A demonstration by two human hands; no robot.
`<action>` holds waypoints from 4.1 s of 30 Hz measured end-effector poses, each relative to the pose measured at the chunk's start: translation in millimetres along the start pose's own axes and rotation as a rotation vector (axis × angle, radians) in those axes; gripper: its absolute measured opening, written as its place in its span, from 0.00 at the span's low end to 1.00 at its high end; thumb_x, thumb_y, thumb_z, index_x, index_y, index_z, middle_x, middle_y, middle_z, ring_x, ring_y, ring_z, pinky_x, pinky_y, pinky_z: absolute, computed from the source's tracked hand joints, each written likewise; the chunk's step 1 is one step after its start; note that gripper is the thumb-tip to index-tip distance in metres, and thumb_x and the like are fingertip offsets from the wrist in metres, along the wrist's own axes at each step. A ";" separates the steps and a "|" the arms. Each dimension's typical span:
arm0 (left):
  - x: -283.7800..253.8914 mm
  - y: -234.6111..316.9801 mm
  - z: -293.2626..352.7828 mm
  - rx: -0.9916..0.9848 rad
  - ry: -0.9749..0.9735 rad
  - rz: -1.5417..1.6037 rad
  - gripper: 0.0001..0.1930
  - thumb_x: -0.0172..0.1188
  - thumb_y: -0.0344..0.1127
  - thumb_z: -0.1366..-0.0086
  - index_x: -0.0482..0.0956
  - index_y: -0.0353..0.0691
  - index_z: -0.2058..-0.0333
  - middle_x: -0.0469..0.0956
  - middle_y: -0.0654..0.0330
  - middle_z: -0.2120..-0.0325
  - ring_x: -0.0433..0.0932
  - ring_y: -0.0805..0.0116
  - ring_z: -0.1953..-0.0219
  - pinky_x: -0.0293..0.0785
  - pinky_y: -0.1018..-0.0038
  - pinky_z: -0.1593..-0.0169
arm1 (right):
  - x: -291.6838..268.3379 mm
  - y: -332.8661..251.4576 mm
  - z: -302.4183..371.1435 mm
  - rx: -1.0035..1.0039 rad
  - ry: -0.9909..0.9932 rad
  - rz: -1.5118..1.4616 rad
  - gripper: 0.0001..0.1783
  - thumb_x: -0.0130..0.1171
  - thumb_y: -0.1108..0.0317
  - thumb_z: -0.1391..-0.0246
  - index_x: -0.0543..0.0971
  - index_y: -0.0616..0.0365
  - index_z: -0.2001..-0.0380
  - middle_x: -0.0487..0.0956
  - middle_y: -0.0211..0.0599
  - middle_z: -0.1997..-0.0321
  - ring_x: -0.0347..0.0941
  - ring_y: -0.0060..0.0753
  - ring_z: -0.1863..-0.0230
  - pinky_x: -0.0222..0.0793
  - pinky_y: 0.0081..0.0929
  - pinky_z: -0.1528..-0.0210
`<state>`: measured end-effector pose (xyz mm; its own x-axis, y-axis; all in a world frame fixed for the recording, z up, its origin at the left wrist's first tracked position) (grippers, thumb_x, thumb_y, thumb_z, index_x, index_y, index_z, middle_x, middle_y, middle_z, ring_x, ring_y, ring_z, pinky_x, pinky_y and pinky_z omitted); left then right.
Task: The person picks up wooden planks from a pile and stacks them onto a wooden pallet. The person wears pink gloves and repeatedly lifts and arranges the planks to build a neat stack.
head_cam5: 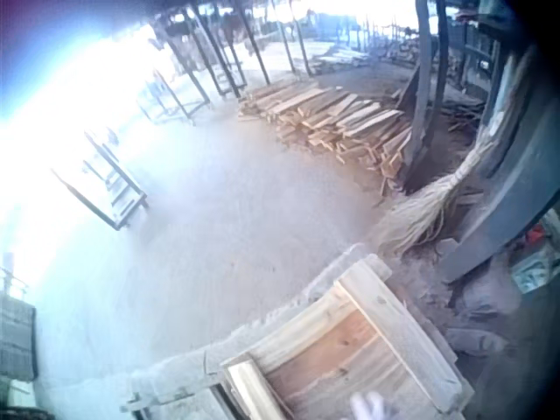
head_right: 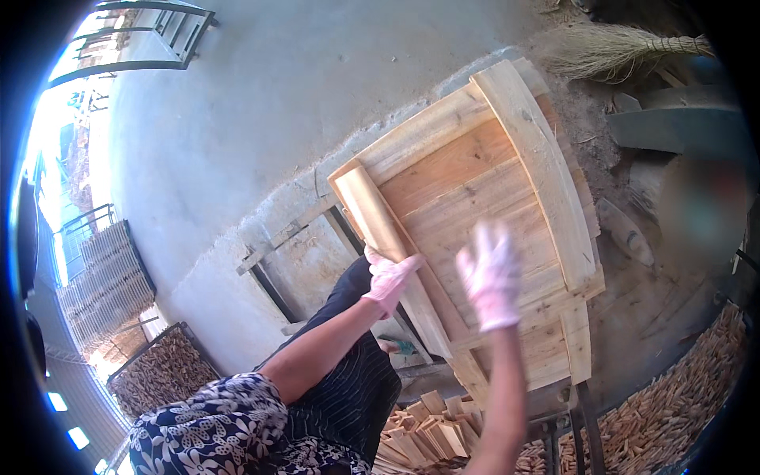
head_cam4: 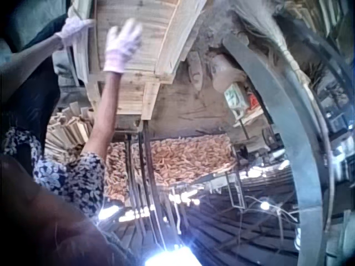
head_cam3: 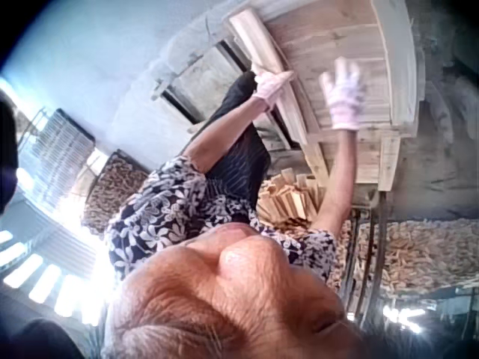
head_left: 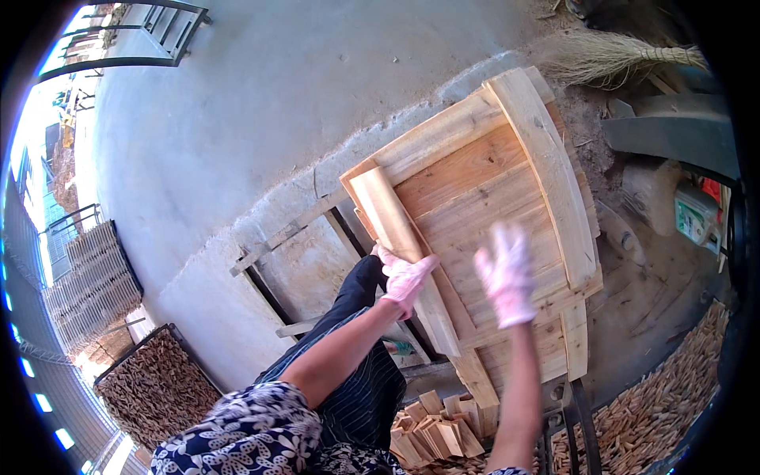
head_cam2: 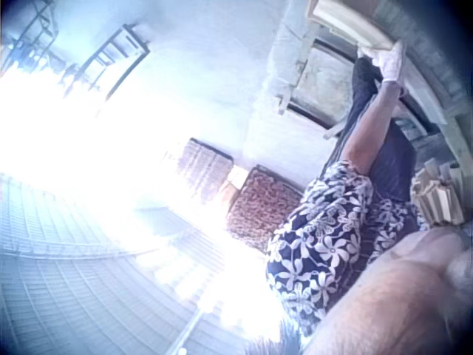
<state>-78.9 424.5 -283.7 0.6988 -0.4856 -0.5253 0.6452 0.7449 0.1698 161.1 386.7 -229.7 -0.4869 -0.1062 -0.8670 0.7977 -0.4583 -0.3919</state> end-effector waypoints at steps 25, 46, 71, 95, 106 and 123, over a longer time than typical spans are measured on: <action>-5.9 115.3 -35.8 1.686 -0.276 -2.304 0.33 0.53 0.44 0.31 0.57 0.77 0.29 0.77 0.55 0.52 0.76 0.51 0.48 0.78 0.64 0.62 | 130.0 -56.4 124.2 0.055 0.004 -0.009 0.38 0.57 0.65 0.47 0.63 0.43 0.31 0.66 0.62 0.37 0.69 0.60 0.47 0.67 0.62 0.52; 93.9 -34.4 106.7 2.123 -0.727 -2.085 0.40 0.68 0.42 0.44 0.64 0.41 0.34 0.71 0.43 0.41 0.70 0.42 0.39 0.69 0.49 0.40 | 245.4 -75.5 440.8 1.344 0.866 -1.258 0.31 0.63 0.56 0.43 0.73 0.57 0.39 0.77 0.52 0.40 0.73 0.54 0.40 0.66 0.45 0.34; 412.2 -791.6 284.1 1.467 -0.757 -2.478 0.53 0.70 0.53 0.44 0.52 0.35 0.27 0.65 0.37 0.33 0.67 0.44 0.31 0.62 0.61 0.29 | 478.9 -102.6 939.9 2.581 1.539 -1.492 0.67 0.72 0.54 0.49 0.34 0.57 0.22 0.52 0.60 0.22 0.57 0.56 0.25 0.57 0.38 0.26; 368.1 -716.2 277.0 0.790 -1.461 -2.151 0.43 0.70 0.49 0.43 0.61 0.38 0.34 0.79 0.42 0.59 0.80 0.53 0.55 0.75 0.59 0.52 | 474.1 -12.1 923.7 1.758 1.509 -1.974 0.27 0.60 0.57 0.37 0.76 0.64 0.41 0.84 0.37 0.56 0.78 0.28 0.58 0.74 0.32 0.54; 241.3 -581.3 207.3 0.299 -1.383 -1.952 0.53 0.77 0.44 0.52 0.57 0.34 0.30 0.72 0.42 0.42 0.75 0.55 0.43 0.70 0.64 0.39 | 488.0 -102.1 767.7 1.009 2.365 -2.413 0.44 0.59 0.30 0.43 0.69 0.48 0.33 0.73 0.36 0.34 0.70 0.43 0.35 0.69 0.47 0.33; 105.2 -427.2 296.6 1.023 -1.494 -1.689 0.48 0.66 0.49 0.42 0.54 0.34 0.30 0.72 0.39 0.42 0.73 0.42 0.41 0.73 0.57 0.38 | 318.7 -127.6 714.5 1.306 2.087 -1.947 0.46 0.54 0.38 0.37 0.56 0.55 0.26 0.63 0.46 0.28 0.65 0.47 0.30 0.64 0.47 0.28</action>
<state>-189.5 -80.5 -164.1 -0.9361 -0.3517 -0.0029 0.2013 -0.5425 0.8156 -350.1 -219.2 -236.1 0.9426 0.2738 0.1910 -0.0699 0.7212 -0.6892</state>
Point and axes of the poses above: each hand's wrist, its own z-axis away from the middle knuckle, its own x-axis out of the palm, y = z × x, the point moved 5 cm from there along -z, towards the middle knuckle
